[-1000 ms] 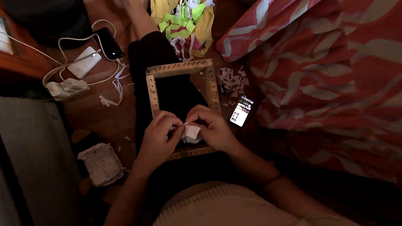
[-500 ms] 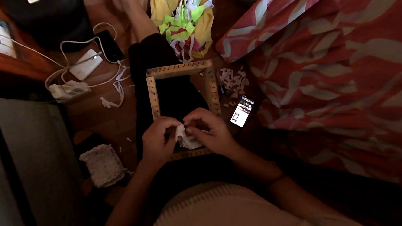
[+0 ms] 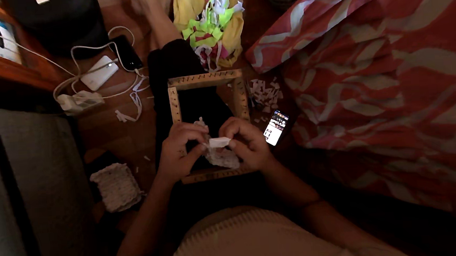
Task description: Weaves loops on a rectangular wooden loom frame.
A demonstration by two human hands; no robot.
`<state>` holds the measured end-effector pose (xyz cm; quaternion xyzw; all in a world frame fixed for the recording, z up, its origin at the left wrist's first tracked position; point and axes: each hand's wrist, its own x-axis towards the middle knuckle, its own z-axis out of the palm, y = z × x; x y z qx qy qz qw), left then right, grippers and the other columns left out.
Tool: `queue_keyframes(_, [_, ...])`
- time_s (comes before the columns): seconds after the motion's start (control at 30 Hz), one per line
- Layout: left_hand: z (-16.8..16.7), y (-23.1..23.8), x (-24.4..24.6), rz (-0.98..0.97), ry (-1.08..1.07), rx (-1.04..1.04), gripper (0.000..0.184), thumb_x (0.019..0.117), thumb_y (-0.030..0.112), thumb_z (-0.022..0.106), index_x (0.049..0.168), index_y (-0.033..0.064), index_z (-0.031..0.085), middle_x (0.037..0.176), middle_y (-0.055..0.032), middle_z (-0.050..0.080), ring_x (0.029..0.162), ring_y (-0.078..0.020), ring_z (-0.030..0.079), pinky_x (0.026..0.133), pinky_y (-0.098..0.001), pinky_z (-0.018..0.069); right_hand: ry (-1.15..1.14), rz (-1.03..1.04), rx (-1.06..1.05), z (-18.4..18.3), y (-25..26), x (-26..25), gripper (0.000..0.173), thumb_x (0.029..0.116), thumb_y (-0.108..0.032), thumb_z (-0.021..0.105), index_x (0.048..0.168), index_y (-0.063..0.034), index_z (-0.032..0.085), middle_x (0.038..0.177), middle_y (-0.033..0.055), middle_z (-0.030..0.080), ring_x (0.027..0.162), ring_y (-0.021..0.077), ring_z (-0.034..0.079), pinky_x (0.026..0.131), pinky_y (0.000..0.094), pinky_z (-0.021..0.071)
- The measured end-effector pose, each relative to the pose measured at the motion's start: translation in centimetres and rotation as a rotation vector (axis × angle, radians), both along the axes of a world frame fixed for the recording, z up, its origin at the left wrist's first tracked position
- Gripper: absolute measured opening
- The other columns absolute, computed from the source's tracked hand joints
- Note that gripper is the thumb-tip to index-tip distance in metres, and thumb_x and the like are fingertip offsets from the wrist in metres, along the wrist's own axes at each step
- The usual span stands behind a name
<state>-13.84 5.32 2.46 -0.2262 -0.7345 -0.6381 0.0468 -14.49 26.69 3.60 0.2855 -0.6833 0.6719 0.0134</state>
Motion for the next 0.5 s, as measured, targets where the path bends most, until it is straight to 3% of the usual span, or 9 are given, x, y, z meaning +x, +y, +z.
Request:
queue_keyframes(0.1, [-1.0, -0.3, -0.5, -0.021, -0.109, 0.143, 0.012, 0.0992, 0.030, 0.065, 0.096, 0.0186, 0.067, 0.116, 0.0085, 0.068, 0.117, -0.0059, 0.061, 0.100, -0.0258, 0.0525, -0.150, 0.055, -0.197, 0.3, 0.6, -0.1, 0.020, 0.1045, -0.034, 0.057, 0.098, -0.0163, 0.062, 0.099, -0.0045, 0.065, 0.086, 0.0042, 0.067, 0.073, 0.0227, 0.0601])
queue_keyframes(0.2, [-1.5, 0.3, -0.7, -0.091, -0.176, 0.250, 0.009, 0.0992, 0.028, 0.066, 0.098, 0.0192, 0.068, 0.112, 0.0075, 0.070, 0.119, -0.0100, 0.063, 0.105, -0.0326, 0.0515, -0.193, 0.067, -0.241, 0.8, 0.7, -0.1, 0.021, 0.1050, -0.037, 0.055, 0.105, -0.0174, 0.063, 0.095, -0.0051, 0.068, 0.085, 0.0036, 0.066, 0.074, 0.0214, 0.0575])
queue_keyframes(0.3, [-1.4, 1.5, -0.7, -0.151, -0.153, 0.256, 0.009, 0.1020, 0.025, 0.061, 0.101, 0.0184, 0.068, 0.108, 0.0090, 0.069, 0.112, -0.0050, 0.064, 0.098, -0.0271, 0.0542, -0.202, 0.097, -0.314, 2.1, 0.3, -0.4, 0.019, 0.1065, -0.032, 0.054, 0.110, -0.0147, 0.061, 0.092, -0.0012, 0.069, 0.076, 0.0072, 0.070, 0.065, 0.0239, 0.0614])
queue_keyframes(0.37, [-1.2, 2.0, -0.7, -0.190, -0.100, 0.268, 0.017, 0.1042, 0.028, 0.055, 0.104, 0.0175, 0.068, 0.109, 0.0096, 0.069, 0.109, -0.0017, 0.064, 0.093, -0.0228, 0.0545, -0.192, 0.093, -0.315, 3.2, 0.1, -0.8, 0.016, 0.1074, -0.029, 0.052, 0.110, -0.0145, 0.059, 0.094, -0.0006, 0.069, 0.076, 0.0084, 0.070, 0.066, 0.0249, 0.0626])
queue_keyframes(0.43, [-0.9, 2.4, -0.7, -0.186, -0.009, 0.246, 0.030, 0.1063, 0.040, 0.051, 0.103, 0.0165, 0.068, 0.110, 0.0098, 0.068, 0.111, -0.0004, 0.062, 0.097, -0.0232, 0.0520, -0.184, 0.074, -0.304, 3.7, 0.1, -1.2, 0.014, 0.1075, -0.026, 0.052, 0.111, -0.0143, 0.058, 0.095, 0.0002, 0.070, 0.078, 0.0101, 0.071, 0.068, 0.0267, 0.0628])
queue_keyframes(0.5, [-0.3, 2.5, -0.6, -0.152, 0.016, 0.188, 0.028, 0.1053, 0.037, 0.054, 0.098, 0.0136, 0.067, 0.109, 0.0066, 0.070, 0.114, -0.0031, 0.062, 0.106, -0.0305, 0.0480, -0.179, 0.046, -0.293, 3.8, 0.1, -1.6, 0.012, 0.1070, -0.024, 0.052, 0.111, -0.0144, 0.059, 0.096, -0.0007, 0.069, 0.079, 0.0087, 0.069, 0.069, 0.0258, 0.0614])
